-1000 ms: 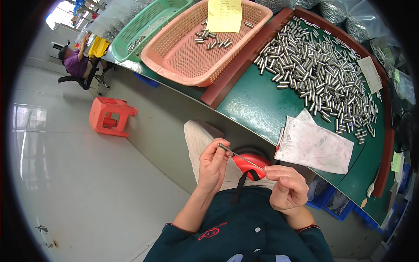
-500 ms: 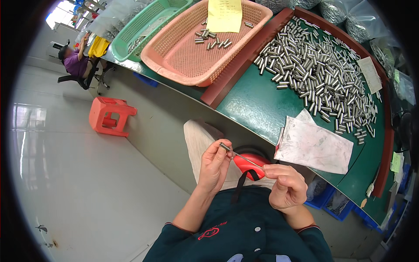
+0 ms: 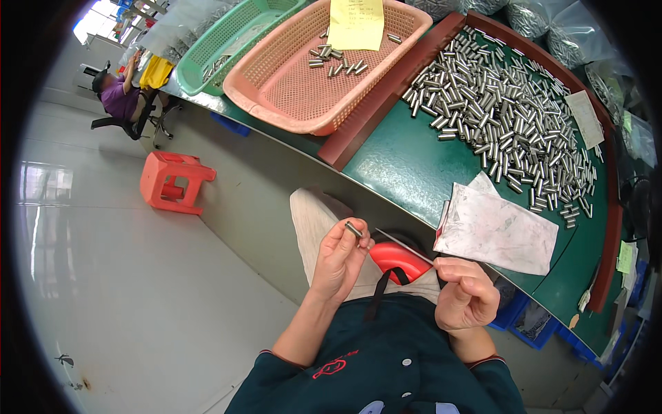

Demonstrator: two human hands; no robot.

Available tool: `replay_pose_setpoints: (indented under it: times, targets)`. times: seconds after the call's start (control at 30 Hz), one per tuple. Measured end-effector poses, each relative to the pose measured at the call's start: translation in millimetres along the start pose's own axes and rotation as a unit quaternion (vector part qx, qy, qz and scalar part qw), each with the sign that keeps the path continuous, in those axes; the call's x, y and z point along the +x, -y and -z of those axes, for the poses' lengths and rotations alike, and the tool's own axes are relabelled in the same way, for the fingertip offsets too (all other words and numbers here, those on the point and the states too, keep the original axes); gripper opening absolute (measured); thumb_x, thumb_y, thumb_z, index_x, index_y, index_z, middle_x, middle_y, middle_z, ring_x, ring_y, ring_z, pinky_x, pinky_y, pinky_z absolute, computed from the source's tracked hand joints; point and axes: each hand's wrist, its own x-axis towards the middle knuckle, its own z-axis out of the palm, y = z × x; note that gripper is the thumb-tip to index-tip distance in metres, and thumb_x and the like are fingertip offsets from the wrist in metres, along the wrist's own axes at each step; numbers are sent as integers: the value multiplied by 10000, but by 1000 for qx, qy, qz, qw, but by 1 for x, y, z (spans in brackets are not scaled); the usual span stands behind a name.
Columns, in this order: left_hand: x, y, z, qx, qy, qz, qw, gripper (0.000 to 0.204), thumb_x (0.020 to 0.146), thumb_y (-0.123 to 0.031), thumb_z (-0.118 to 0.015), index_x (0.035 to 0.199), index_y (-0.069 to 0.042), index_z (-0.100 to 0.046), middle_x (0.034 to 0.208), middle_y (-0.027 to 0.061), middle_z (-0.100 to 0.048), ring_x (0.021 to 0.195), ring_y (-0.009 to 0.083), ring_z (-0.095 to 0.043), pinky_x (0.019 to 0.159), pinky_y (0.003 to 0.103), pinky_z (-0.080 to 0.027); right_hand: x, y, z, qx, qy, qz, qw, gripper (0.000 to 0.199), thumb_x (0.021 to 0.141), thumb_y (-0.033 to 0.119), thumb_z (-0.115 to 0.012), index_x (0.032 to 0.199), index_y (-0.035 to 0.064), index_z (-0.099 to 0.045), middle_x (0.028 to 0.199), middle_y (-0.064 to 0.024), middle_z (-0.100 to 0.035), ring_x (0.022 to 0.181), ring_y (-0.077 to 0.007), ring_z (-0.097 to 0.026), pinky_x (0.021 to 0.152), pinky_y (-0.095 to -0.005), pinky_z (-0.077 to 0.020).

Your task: Using a thin metal needle probe to inspect and clean the interior of small cylindrical metal components at a manufacturing workbench.

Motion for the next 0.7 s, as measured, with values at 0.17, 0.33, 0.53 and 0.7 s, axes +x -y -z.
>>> replay_pose_setpoints:
  times: [0.17, 0.33, 0.53, 0.7]
  targets:
    - [1, 4, 0, -31, -13, 16, 999, 152, 870, -160, -500, 970, -45, -503, 850, 25, -476, 742, 101, -431, 713, 250, -353, -4, 0, -5, 11, 48, -5, 999, 118, 839, 14, -496, 947, -6, -454, 759, -189, -619, 684, -307, -635, 584, -341, -524]
    - [3, 4, 1, -55, -9, 32, 998, 164, 864, -169, -510, 975, -50, -494, 847, 24, -472, 737, 99, -425, 707, 245, -351, -5, 0, -7, 18, 38, -9, 999, 118, 838, 11, -495, 948, -6, -454, 768, -189, -620, 694, -307, -636, 588, -339, -524]
    - [2, 4, -1, -37, -14, 34, 999, 164, 862, -170, -513, 978, -57, -490, 857, 22, -472, 739, 97, -425, 721, 239, -353, -5, -1, -9, 36, 41, -6, 998, 117, 839, 9, -493, 947, -9, -454, 775, -191, -619, 693, -308, -635, 589, -337, -526]
    - [1, 3, 0, -39, -6, 39, 998, 156, 861, -166, -515, 974, -61, -490, 867, 20, -475, 747, 93, -429, 735, 241, -357, -3, 0, -10, 0, 46, -12, 999, 102, 867, 55, -464, 949, 1, -438, 727, -169, -596, 620, -279, -612, 573, -349, -521]
